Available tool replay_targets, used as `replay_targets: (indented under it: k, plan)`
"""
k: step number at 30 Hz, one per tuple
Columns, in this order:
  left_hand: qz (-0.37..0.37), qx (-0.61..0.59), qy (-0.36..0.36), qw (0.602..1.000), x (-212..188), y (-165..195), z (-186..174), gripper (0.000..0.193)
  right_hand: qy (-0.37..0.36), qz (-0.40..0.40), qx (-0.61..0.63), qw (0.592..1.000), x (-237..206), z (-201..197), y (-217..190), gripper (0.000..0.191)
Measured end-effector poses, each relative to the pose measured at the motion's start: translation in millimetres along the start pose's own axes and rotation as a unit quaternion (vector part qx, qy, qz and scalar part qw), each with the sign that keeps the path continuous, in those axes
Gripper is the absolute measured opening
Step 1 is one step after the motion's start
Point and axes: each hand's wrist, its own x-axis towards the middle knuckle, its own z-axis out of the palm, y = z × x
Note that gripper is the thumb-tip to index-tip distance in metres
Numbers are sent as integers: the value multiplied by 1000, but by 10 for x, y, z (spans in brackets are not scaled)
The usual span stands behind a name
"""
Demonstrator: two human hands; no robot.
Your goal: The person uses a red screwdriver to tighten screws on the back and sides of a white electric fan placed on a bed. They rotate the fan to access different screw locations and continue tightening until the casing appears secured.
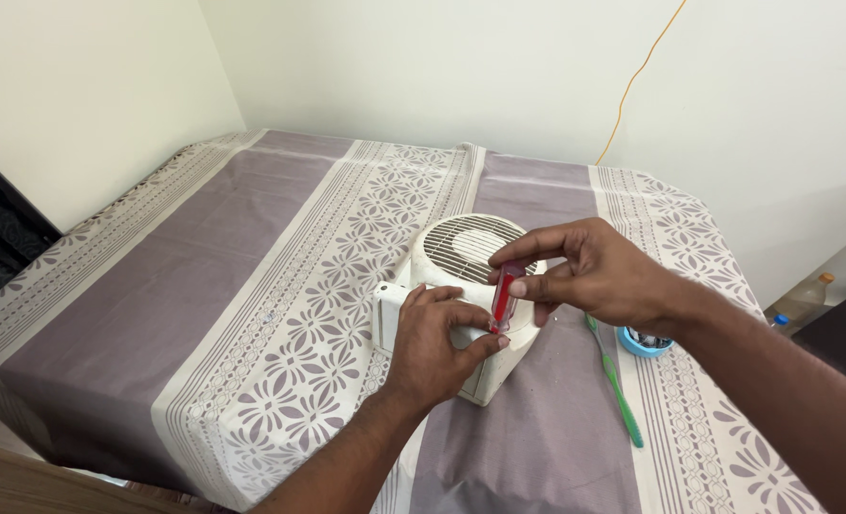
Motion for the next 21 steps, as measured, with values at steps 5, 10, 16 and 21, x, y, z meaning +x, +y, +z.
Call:
replay_targets:
  k: [5,10,16,21]
  plan:
    - [3,2,2,1000,1,-29,18,28,56,20,-38,998,-15,122,59,45]
    - [15,-1,4,1000,-7,-55,29,28,121,-16,-65,990,14,215,172,35]
    - [48,-6,26,999,-16,-67,33,29,223,-141,-121,957,120,394,298,48]
    - [33,7,27,999,-4,-46,30,27,412,-84,-322,848,166,718,270,56]
